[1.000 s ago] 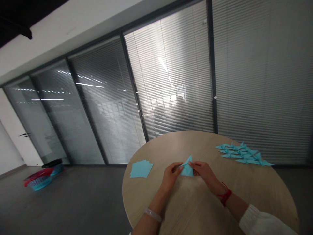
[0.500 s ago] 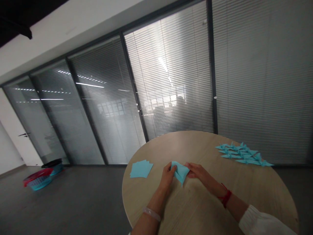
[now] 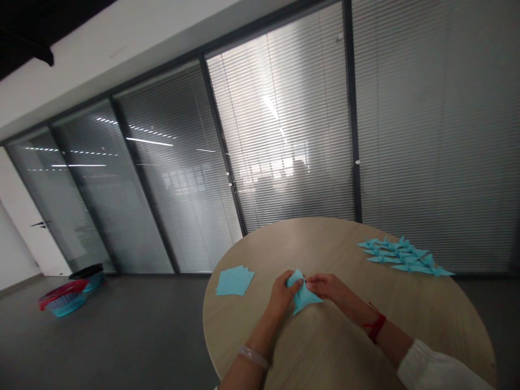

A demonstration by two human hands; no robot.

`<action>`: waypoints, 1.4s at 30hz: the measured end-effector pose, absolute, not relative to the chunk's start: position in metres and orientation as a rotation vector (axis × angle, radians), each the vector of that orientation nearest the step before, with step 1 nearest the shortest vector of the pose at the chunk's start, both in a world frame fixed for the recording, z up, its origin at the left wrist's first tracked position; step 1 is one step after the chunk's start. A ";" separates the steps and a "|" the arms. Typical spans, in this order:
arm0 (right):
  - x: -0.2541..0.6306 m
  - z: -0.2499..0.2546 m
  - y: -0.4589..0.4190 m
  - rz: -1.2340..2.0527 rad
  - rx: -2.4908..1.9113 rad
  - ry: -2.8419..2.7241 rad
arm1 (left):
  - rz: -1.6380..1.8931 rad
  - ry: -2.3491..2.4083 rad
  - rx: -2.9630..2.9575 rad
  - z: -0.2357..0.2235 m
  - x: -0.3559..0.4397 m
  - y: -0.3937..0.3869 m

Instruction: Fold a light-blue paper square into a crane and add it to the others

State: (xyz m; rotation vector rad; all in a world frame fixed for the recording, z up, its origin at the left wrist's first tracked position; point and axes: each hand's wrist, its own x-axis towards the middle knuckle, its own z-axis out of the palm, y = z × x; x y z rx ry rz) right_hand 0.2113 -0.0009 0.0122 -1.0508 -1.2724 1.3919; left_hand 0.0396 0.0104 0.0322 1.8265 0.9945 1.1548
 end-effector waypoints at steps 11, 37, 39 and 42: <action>0.215 0.012 -0.003 1.370 -1.011 -1.353 | 1.189 1.033 1.855 0.030 0.042 0.008; 0.216 0.023 -0.007 1.324 -1.042 -1.247 | 1.311 1.057 1.740 0.043 0.041 -0.001; 0.214 0.022 -0.005 1.339 -1.019 -1.246 | 1.324 1.112 1.778 0.042 0.041 -0.001; 0.214 0.017 -0.001 1.341 -0.989 -1.231 | 1.296 1.106 1.852 0.042 0.041 -0.003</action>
